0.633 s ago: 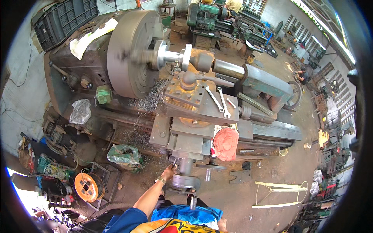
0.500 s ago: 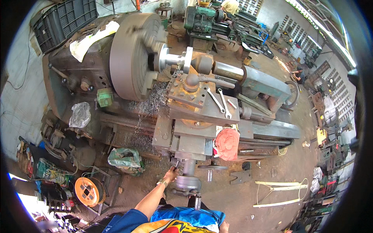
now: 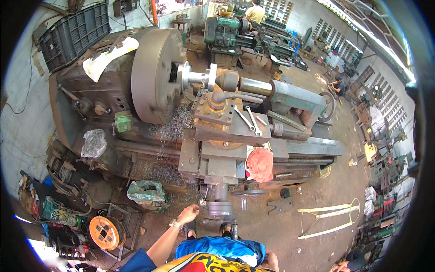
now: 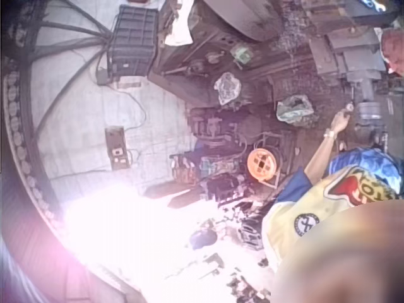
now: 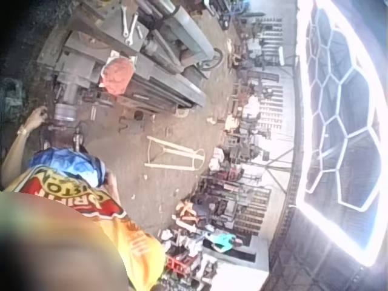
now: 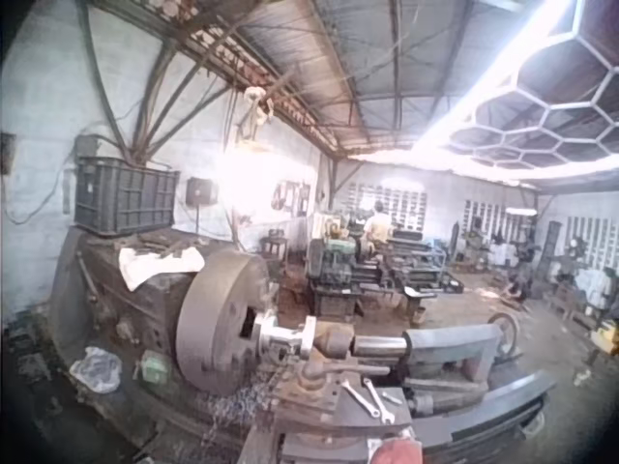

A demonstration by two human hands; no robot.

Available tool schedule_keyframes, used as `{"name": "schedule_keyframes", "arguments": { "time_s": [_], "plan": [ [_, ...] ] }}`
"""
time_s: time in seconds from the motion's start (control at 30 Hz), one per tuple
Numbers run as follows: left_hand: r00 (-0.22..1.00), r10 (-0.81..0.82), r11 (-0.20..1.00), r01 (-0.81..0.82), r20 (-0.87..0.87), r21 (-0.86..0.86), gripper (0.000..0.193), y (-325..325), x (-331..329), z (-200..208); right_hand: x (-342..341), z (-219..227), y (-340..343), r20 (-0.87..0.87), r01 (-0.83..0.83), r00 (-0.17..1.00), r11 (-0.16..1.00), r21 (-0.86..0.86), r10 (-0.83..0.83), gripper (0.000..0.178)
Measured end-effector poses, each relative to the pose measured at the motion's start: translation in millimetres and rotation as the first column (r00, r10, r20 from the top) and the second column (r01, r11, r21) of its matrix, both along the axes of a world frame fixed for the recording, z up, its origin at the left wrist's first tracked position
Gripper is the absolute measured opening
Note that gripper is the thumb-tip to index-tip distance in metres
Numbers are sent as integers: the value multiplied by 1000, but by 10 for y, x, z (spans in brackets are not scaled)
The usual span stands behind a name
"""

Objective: The person operates a metal lathe in a workshop. They adjust the tool post and controls, then engage the cutting tool to machine a rotating metal workpiece, producing metal shavings.

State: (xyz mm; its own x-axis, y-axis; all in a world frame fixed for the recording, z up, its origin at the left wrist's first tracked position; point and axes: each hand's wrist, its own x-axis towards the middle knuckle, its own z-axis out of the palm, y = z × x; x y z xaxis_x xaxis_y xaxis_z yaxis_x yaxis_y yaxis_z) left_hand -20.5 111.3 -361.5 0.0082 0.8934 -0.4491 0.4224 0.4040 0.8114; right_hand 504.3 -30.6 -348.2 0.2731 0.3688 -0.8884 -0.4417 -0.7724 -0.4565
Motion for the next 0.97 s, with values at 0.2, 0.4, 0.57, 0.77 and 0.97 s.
{"name": "schedule_keyframes", "arguments": {
  "time_s": [0.2, 0.4, 0.57, 0.77, 0.97],
  "plan": [
    [996, -70, 997, 72, -50, 39, 37, 35, 221, 709, -288, 834, 123, -230, 18, 973, 998, -56, -30, 30],
    [952, -52, 994, 78, -302, 74, 32, -3, 496, 1261, -314, 1599, 516, 183, -283, 954, 914, 290, 237, 29],
    [860, -77, 962, 197, -504, 188, 34, 1, 617, 1687, -542, 2311, 679, 404, -462, 862, 803, 376, 306, 51],
    [903, -380, 920, 345, 201, 189, 45, 185, 860, 2018, -1099, 2397, 930, -255, 38, 948, 727, 686, 191, 76],
    [648, -222, 974, 183, 729, 134, 64, 63, 1114, 2001, -1821, 2147, 1153, -454, 8, 765, 698, 716, 457, 94]
  ]
}}
